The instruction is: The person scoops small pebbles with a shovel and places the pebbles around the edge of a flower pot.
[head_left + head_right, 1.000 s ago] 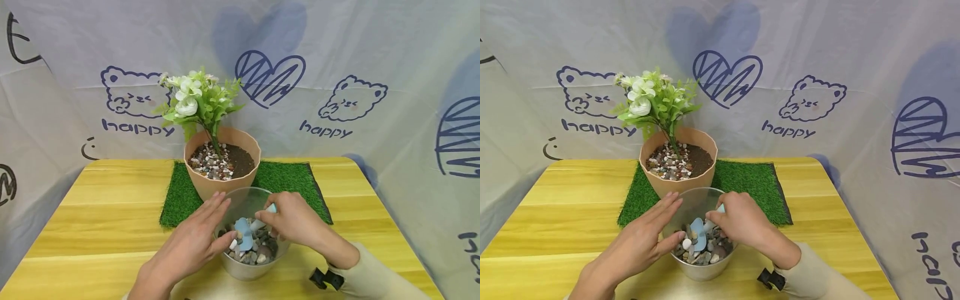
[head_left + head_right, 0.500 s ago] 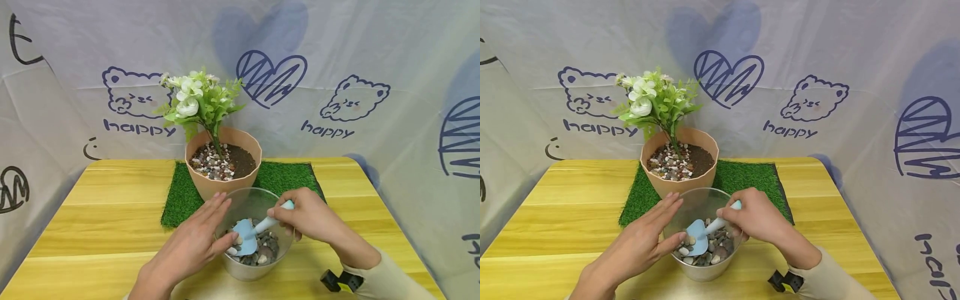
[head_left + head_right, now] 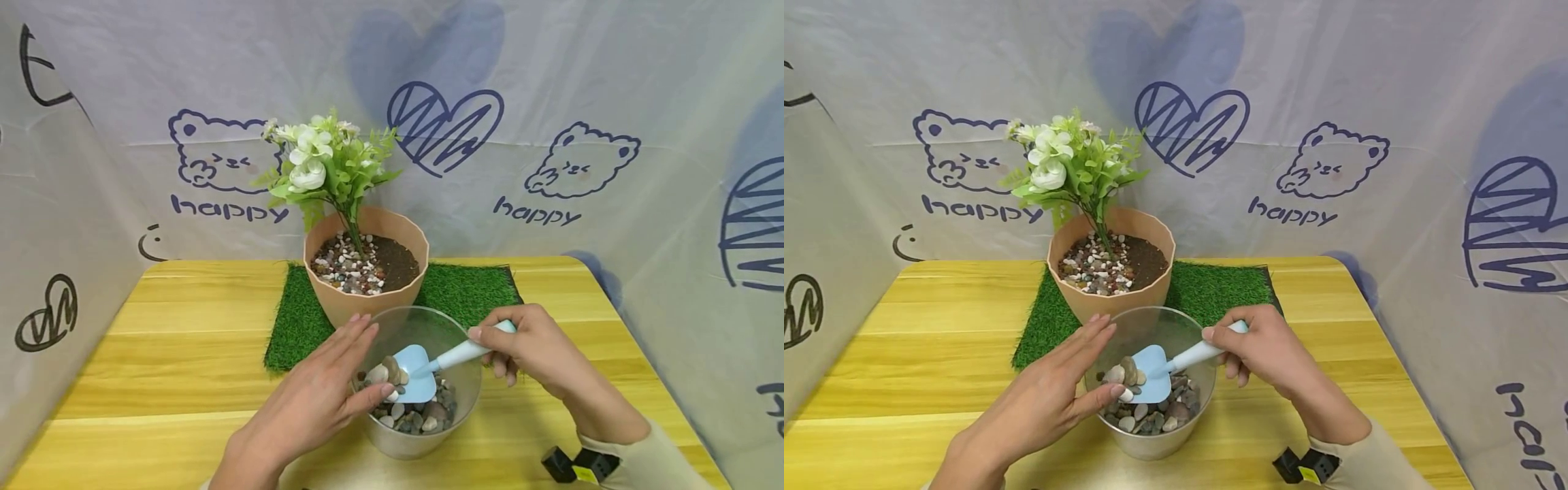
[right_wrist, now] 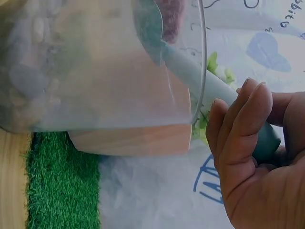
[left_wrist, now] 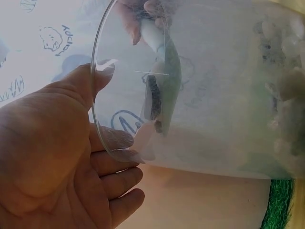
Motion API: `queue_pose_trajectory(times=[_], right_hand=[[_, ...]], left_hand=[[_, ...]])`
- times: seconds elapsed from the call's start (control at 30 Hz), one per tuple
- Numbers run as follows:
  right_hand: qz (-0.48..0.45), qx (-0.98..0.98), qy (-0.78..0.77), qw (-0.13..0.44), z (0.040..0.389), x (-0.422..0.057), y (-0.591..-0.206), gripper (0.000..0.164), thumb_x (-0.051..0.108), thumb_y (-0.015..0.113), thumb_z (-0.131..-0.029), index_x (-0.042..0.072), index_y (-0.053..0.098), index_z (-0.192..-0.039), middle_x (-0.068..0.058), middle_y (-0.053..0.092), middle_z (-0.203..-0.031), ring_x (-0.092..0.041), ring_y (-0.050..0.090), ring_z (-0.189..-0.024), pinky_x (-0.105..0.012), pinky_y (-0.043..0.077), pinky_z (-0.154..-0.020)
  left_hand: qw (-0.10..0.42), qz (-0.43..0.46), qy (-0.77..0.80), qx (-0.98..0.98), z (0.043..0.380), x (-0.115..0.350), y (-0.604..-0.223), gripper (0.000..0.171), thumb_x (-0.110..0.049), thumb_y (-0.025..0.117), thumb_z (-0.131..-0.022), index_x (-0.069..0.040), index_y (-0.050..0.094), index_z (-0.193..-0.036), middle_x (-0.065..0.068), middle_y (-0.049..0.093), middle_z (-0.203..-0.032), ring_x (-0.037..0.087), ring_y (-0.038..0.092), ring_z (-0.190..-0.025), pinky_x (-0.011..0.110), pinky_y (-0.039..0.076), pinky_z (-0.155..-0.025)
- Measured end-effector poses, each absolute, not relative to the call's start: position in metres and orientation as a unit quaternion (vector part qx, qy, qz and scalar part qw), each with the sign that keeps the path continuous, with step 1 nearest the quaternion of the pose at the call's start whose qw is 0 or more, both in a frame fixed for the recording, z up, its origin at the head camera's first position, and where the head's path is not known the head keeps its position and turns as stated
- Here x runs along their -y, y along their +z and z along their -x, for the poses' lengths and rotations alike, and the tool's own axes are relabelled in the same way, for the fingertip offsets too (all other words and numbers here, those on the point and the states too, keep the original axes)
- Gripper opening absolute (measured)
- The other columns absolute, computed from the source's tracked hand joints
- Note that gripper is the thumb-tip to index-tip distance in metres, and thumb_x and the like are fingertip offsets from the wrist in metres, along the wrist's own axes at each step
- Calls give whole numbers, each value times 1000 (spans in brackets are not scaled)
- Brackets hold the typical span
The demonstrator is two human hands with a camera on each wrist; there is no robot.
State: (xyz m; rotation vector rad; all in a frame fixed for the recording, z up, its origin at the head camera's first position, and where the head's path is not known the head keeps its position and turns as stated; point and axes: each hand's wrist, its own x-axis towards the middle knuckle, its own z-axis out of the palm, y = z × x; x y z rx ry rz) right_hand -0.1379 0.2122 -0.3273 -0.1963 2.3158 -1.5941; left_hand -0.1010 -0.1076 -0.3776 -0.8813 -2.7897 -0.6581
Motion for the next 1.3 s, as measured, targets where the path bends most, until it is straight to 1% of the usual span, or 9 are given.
queue_pose_trajectory(times=[0.13, 0.5, 0.67, 0.77, 0.9, 1.03, 1.13, 1.2, 1.3], right_hand=[[56, -803, -574, 153, 138, -218, -328, 29, 15, 69, -101, -14, 69, -103, -15, 68, -72, -12, 57, -50, -29, 54, -41], [43, -807, -575, 126, 139, -231, -325, 28, 17, 70, -101, -11, 68, -99, -9, 67, -70, -12, 56, -48, -31, 54, -40], [42, -807, -582, 93, 138, -238, -322, 26, 18, 70, -103, -7, 69, -94, -7, 68, -69, -13, 56, -47, -32, 53, -39], [42, -797, -599, 64, 138, -241, -318, 24, 16, 69, -103, -3, 70, -88, -6, 68, -66, -13, 55, -44, -31, 51, -37], [46, -771, -634, 31, 143, -243, -308, 23, 13, 68, -103, 2, 73, -84, -6, 67, -62, -12, 54, -41, -30, 49, -35], [38, -745, -666, 4, 154, -239, -295, 21, 14, 69, -103, 5, 75, -85, -5, 67, -61, -11, 53, -40, -28, 49, -35], [26, -746, -665, -19, 166, -231, -286, 21, 17, 71, -102, 3, 75, -88, -3, 67, -62, -10, 54, -43, -26, 50, -37], [19, -763, -645, -35, 176, -225, -281, 24, 22, 71, -102, 0, 73, -92, -2, 67, -63, -9, 56, -45, -26, 53, -39], [12, -801, -596, -55, 194, -213, -275, 34, 29, 71, -103, -4, 68, -98, 1, 68, -65, -8, 59, -47, -28, 58, -44]], left_hand=[[73, 293, -219, 928, 101, 107, -377, 85, -66, 51, -103, -7, 39, -163, 9, 32, -172, 22, 28, -160, 44, 30, -129], [71, 293, -216, 929, 102, 107, -376, 85, -66, 50, -104, -6, 39, -163, 9, 32, -172, 22, 28, -160, 44, 30, -129], [67, 290, -218, 929, 101, 106, -376, 85, -66, 50, -104, -7, 39, -163, 9, 31, -172, 22, 29, -160, 45, 32, -129], [66, 290, -218, 930, 101, 106, -376, 84, -66, 49, -104, -7, 39, -163, 9, 31, -172, 23, 29, -160, 45, 31, -129], [67, 291, -215, 930, 101, 106, -377, 83, -65, 48, -105, -7, 39, -163, 9, 30, -172, 23, 28, -160, 44, 30, -129], [70, 290, -214, 930, 100, 107, -378, 82, -65, 48, -105, -7, 40, -162, 10, 31, -172, 23, 29, -160, 44, 31, -129], [72, 288, -213, 931, 100, 107, -378, 83, -65, 49, -105, -6, 41, -162, 11, 31, -172, 23, 29, -160, 44, 31, -129], [73, 289, -213, 930, 100, 106, -378, 83, -65, 49, -105, -6, 41, -161, 11, 31, -172, 24, 29, -160, 44, 31, -129], [75, 290, -213, 930, 100, 106, -378, 82, -65, 49, -105, -6, 41, -162, 11, 31, -172, 24, 29, -160, 45, 31, -128]])
